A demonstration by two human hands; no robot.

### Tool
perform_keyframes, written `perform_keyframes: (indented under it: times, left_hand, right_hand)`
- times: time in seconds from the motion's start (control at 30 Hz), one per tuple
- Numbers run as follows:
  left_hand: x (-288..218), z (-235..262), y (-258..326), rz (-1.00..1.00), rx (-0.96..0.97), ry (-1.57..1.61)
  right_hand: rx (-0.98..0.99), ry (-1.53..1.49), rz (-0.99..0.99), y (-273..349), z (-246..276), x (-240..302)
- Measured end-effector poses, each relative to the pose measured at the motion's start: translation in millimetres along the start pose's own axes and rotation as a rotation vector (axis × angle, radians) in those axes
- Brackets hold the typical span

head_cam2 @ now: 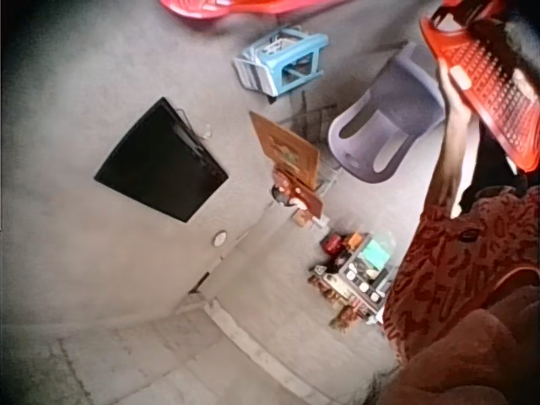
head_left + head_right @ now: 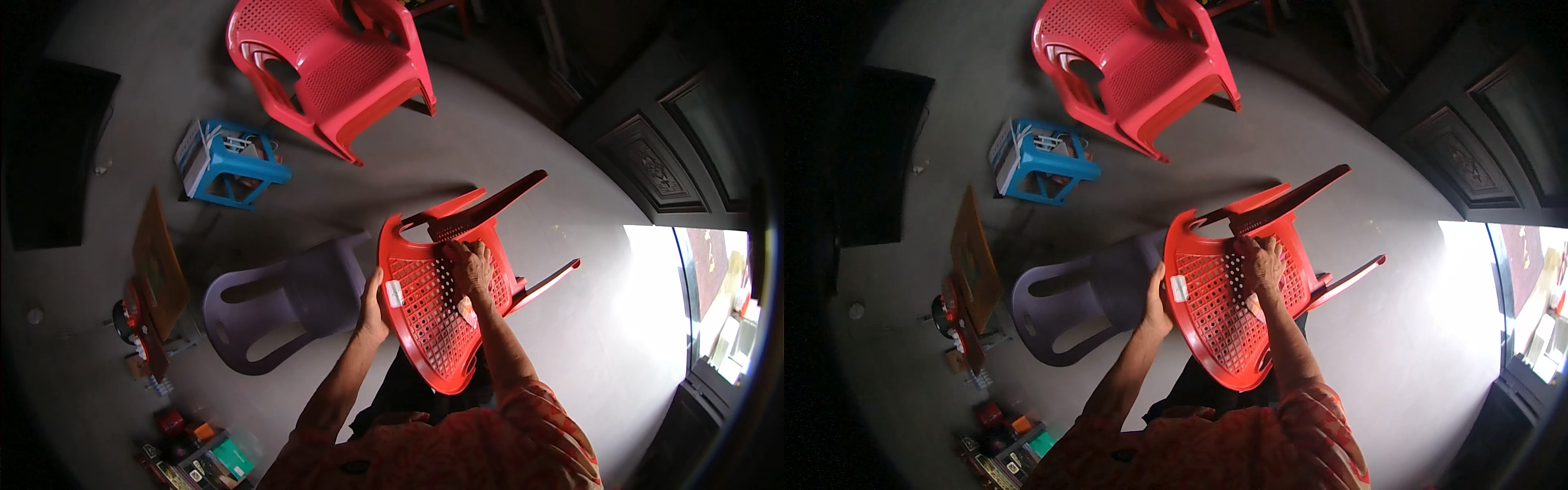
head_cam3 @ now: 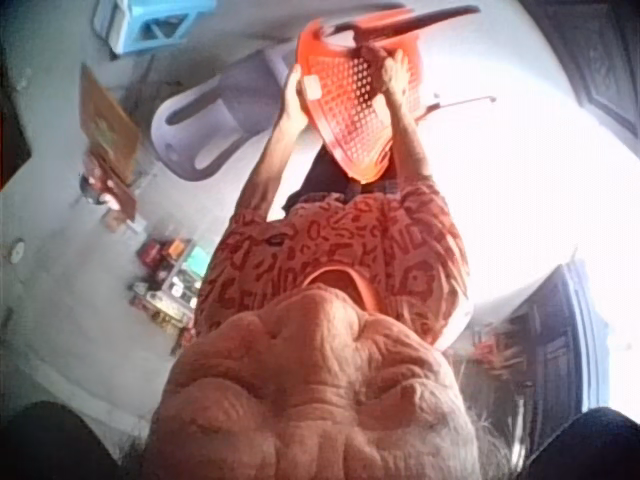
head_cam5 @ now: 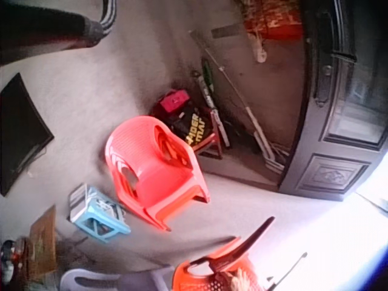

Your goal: The person sits on the floor and wipes a purple plastic chair with a pink cloth, cleaning the seat and backrest. They then pick up a red plastic chair and wipe its seat, backrest, and legs with the same cloth.

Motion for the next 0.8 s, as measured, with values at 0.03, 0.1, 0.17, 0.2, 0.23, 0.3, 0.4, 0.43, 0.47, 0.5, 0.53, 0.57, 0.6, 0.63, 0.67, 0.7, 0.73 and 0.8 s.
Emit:
perform_keyframes:
  times: [0.03, 0.1, 0.17, 0.2, 0.23, 0.3, 0.4, 0.43, 0.47, 0.5, 0.53, 0.57, 0.6, 0.63, 0.67, 0.7, 0.73, 0.8]
  left_hand:
    - [-2, -2, -12, 0.08, 0.1, 0.008]
    - [2, 18, -35, -0.011, 0.062, -0.303]
    - [6, 31, -40, -0.086, 0.018, -0.28]
    - [2, 16, -34, -0.098, 0.014, -0.248]
    - [-2, 6, -32, -0.101, 0.025, -0.276]
    - [-10, -10, -30, -0.123, 0.054, -0.326]
    - [-8, -39, -31, -0.173, 0.151, -0.373]
    - [-9, -48, -31, -0.175, 0.176, -0.412]
    - [-8, -56, -31, -0.17, 0.211, -0.452]
    - [-8, -64, -32, -0.165, 0.248, -0.491]
    - [-7, -73, -33, -0.16, 0.284, -0.53]
    - [-7, -88, -32, -0.147, 0.329, -0.539]
    - [-7, -105, -30, -0.131, 0.372, -0.549]
    - [-6, -120, -28, -0.114, 0.415, -0.559]
    - [-2, -132, -29, -0.104, 0.466, -0.595]
    - [1, -143, -27, -0.096, 0.501, -0.656]
    - [4, -156, -23, -0.091, 0.535, -0.716]
    - [8, -187, -7, -0.116, 0.59, -0.763]
  right_hand:
    - [0.02, -0.011, -0.002, 0, -5, -2]
    - [0.067, -0.031, 0.006, 7, -7, 13]
    - [0.02, -0.074, 0.18, 30, -6, 45]
    - [-0.013, -0.118, 0.259, 40, -2, 59]
    - [-0.047, -0.162, 0.337, 47, 4, 68]
    - [-0.095, -0.194, 0.311, 47, 22, 69]
    - [-0.208, -0.149, 0.196, 34, 43, 43]
    - [-0.229, -0.127, 0.132, 28, 49, 30]
    - [-0.237, -0.146, 0.061, 24, 53, 17]
    - [-0.266, -0.152, 0.006, 19, 58, 6]
    - [-0.283, -0.191, -0.011, 16, 64, -4]
    - [-0.299, -0.233, -0.027, 14, 72, -12]
    - [-0.36, -0.301, 0.018, 17, 85, -10]
    - [-0.423, -0.366, 0.065, 21, 99, -6]
    - [-0.49, -0.433, 0.109, 26, 117, 0]
    - [-0.504, -0.402, 0.169, 34, 140, 15]
    - [-0.481, -0.343, 0.203, 40, 154, 25]
    - [-0.5, -0.274, 0.263, 42, 176, 30]
Point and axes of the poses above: each hand's wrist, its own y-axis away from the middle knuckle, its own z-axis out of the back of the hand, x = y × z, the point moved 5 cm from there along -y, towards the middle knuckle, and after that the axes turned 8 degrees about -z, right-handed, at the moved point
